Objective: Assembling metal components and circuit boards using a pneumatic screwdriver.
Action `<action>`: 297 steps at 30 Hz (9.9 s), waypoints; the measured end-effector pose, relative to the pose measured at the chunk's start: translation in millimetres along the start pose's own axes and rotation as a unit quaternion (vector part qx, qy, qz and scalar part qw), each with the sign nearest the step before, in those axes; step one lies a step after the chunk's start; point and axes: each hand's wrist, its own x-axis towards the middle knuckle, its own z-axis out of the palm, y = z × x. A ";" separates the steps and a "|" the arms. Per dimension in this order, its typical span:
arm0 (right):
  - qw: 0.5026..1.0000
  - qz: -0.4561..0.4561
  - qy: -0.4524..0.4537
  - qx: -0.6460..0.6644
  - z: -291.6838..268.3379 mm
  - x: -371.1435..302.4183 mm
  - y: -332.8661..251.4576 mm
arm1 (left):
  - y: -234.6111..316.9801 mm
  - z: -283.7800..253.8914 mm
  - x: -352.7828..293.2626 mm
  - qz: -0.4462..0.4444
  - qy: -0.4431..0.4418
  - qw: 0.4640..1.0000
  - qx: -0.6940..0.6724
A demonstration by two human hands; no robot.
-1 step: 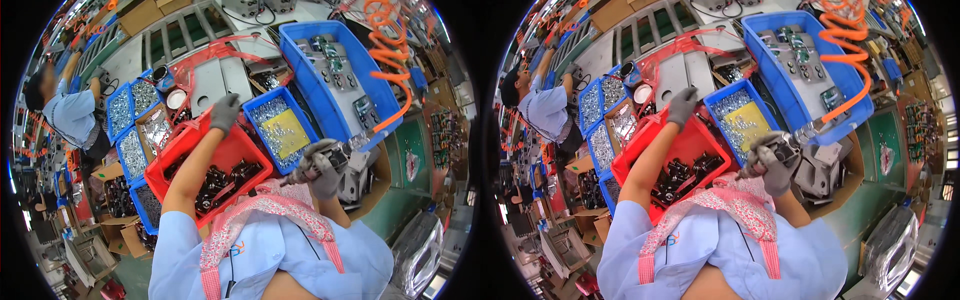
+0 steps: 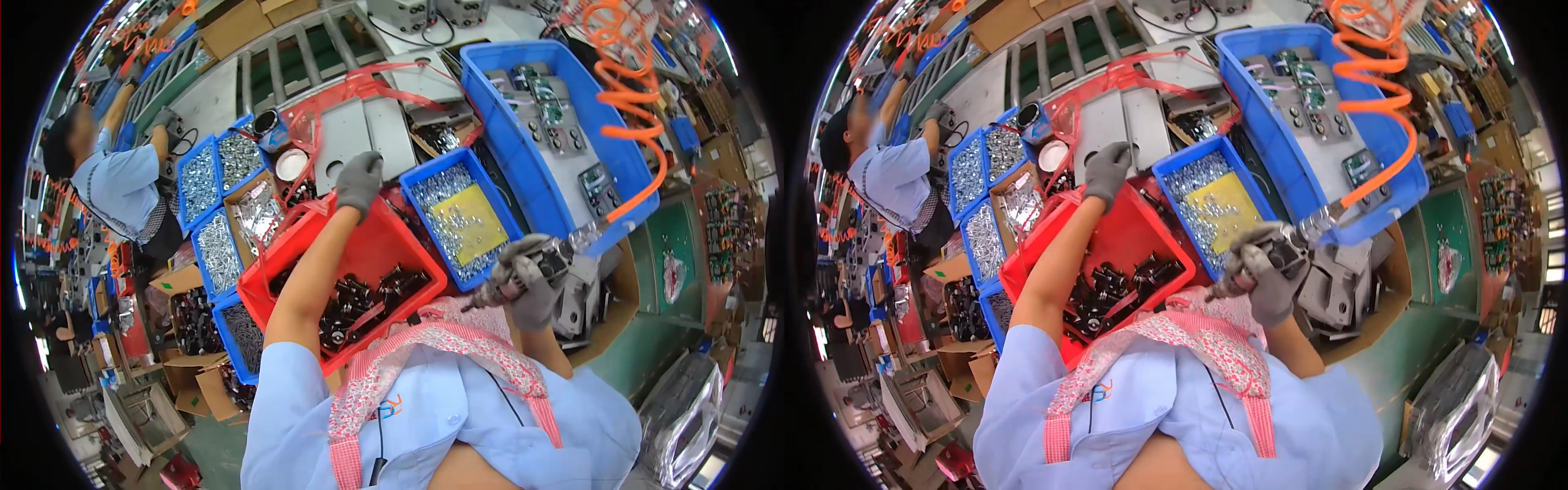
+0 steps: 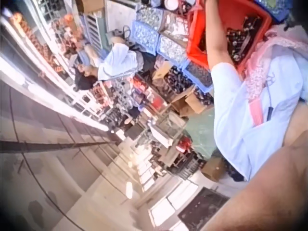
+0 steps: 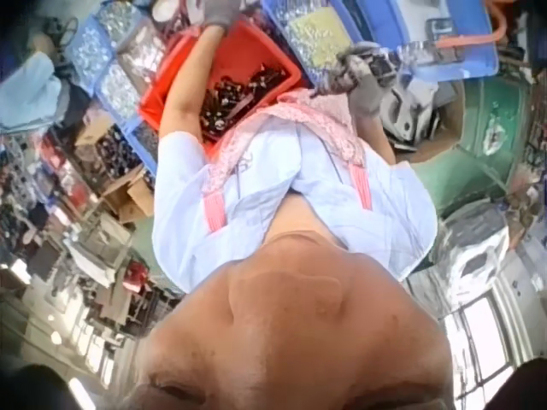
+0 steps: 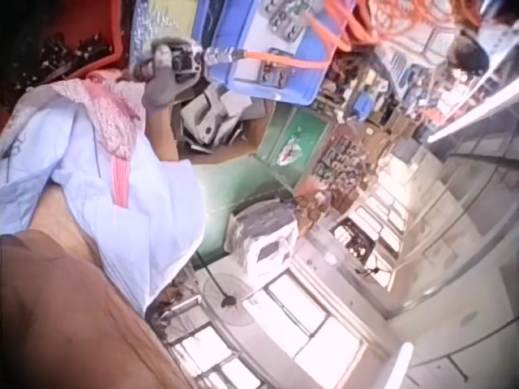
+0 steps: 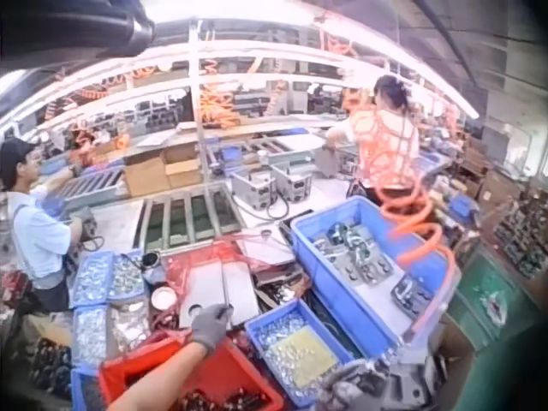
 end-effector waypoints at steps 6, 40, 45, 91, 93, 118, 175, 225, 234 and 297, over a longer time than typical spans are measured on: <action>0.995 0.067 -0.005 -0.072 -26.5 4.9 10.1 | -120.0 -9.0 74.4 -0.097 -0.179 0.957 0.205; 0.959 0.246 -0.124 0.069 19.2 69.9 51.9 | 129.8 -51.1 -148.3 0.493 0.030 0.869 -0.031; 0.968 0.201 -0.145 0.049 -3.8 73.3 53.4 | 118.7 -36.9 -156.1 0.467 0.061 0.882 0.013; 0.951 0.206 -0.073 -0.218 -19.9 38.7 19.1 | 13.0 -72.7 -193.5 -0.211 -0.104 0.754 -0.613; 0.951 0.214 -0.070 -0.210 -22.6 39.4 19.5 | 25.7 -75.0 -193.8 -0.200 -0.121 0.729 -0.644; 0.937 0.292 -0.075 -0.174 -15.8 41.9 37.5 | 20.6 -37.5 -232.6 -0.134 -0.227 0.874 -0.408; 0.978 -0.137 0.036 -0.153 -59.9 179.8 138.2 | 17.9 -72.7 -197.4 -0.258 -0.012 0.812 -0.524; 0.970 -0.143 -0.184 0.065 73.5 15.1 11.9 | 104.9 -51.5 -220.8 -0.360 -0.084 0.708 -0.602; 0.965 -0.116 -0.206 0.111 66.5 5.6 6.2 | 113.2 -55.6 -223.9 -0.354 -0.088 0.720 -0.590; 0.993 0.037 0.093 -0.057 -40.1 12.4 -16.4 | -13.4 56.1 85.6 -0.124 -0.294 0.821 0.473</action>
